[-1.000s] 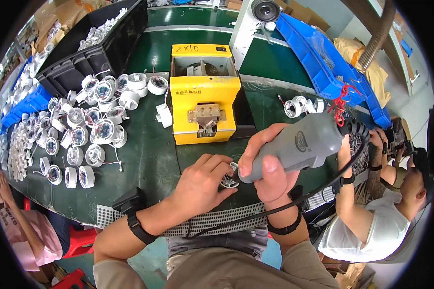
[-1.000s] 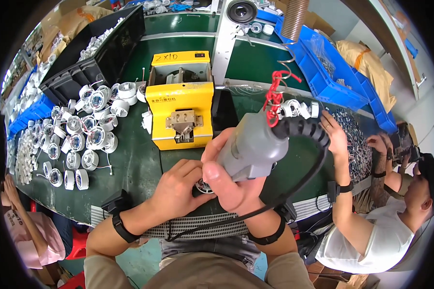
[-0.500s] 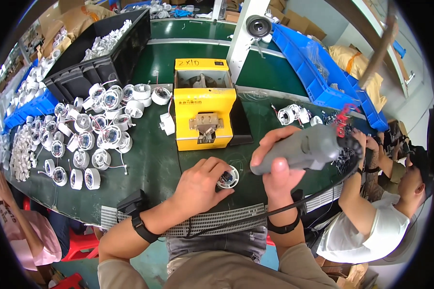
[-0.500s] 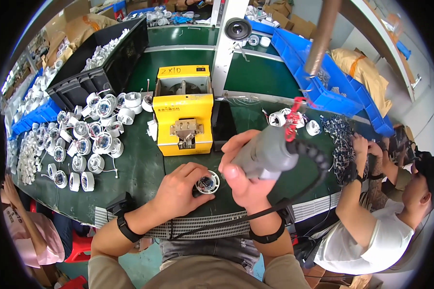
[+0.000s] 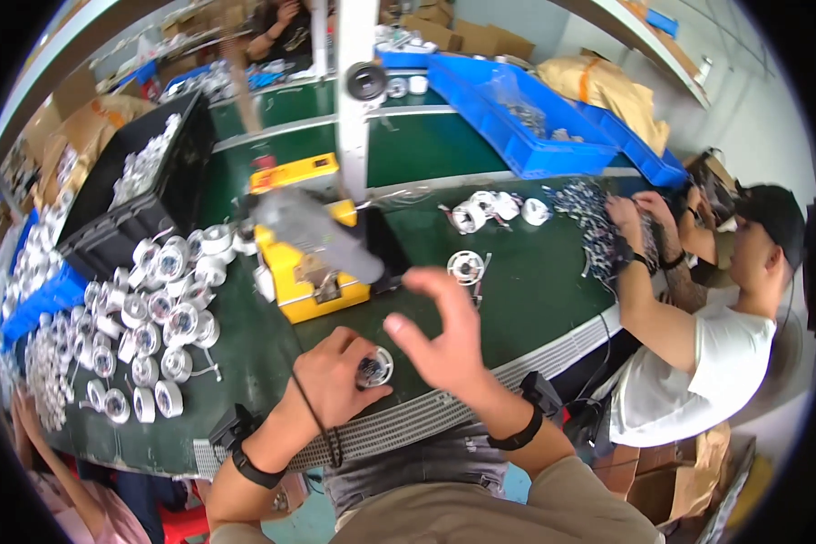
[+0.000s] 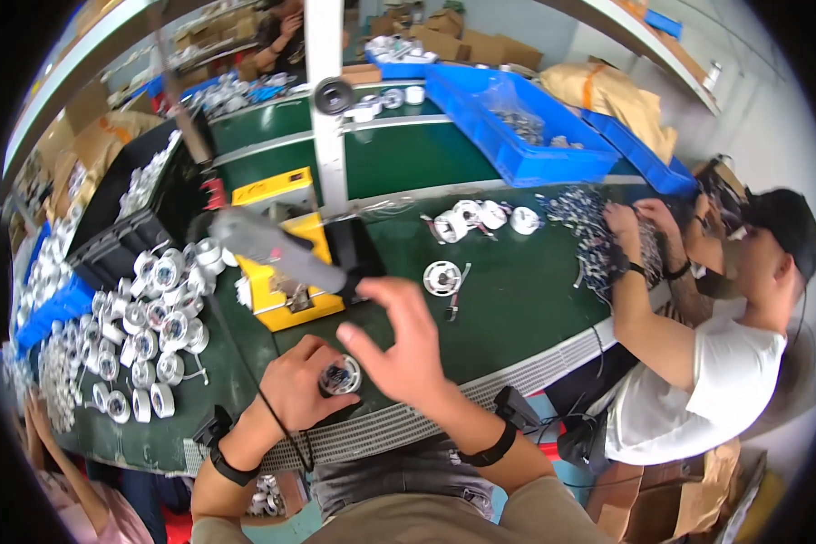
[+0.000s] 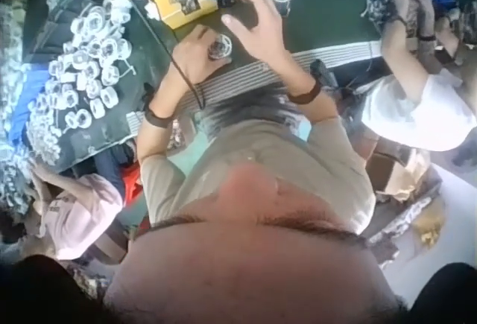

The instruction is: The person picks up a camera housing, inserts a circuit board by hand, and uses a power screwdriver to secure it. They then place the assembled unit on the table and repeat the process with another housing.

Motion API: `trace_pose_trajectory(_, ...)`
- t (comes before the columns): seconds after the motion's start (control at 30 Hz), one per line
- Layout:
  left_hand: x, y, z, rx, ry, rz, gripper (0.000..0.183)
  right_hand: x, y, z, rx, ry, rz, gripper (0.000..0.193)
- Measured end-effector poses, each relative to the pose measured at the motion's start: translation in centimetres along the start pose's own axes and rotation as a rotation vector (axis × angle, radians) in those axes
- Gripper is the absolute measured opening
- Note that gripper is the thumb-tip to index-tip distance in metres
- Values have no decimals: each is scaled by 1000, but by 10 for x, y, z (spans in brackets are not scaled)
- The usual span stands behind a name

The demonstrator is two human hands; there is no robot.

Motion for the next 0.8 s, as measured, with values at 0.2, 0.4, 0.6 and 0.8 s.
trace_pose_trajectory(0.2,6,-4,2,5,51,-29,41,28,-35,-56,258,401,72,52)
trace_pose_trajectory(0.4,5,-10,6,102,16,-43,39,26,-30,-60,266,438,34,49)
trace_pose_trajectory(0.6,5,-12,10,128,-58,-155,41,7,-33,-50,266,233,-2,46)
trace_pose_trajectory(0.8,16,-4,5,93,-98,-291,47,5,-16,-45,47,269,-98,25)
Point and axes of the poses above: each hand's wrist, its own z-axis towards the middle knuckle, its own x-axis out of the palm, y = z × x, the point moved 7 cm from there along z, towards the middle knuckle, and after that the axes turned 15 degrees about x, right-handed, at the moved point
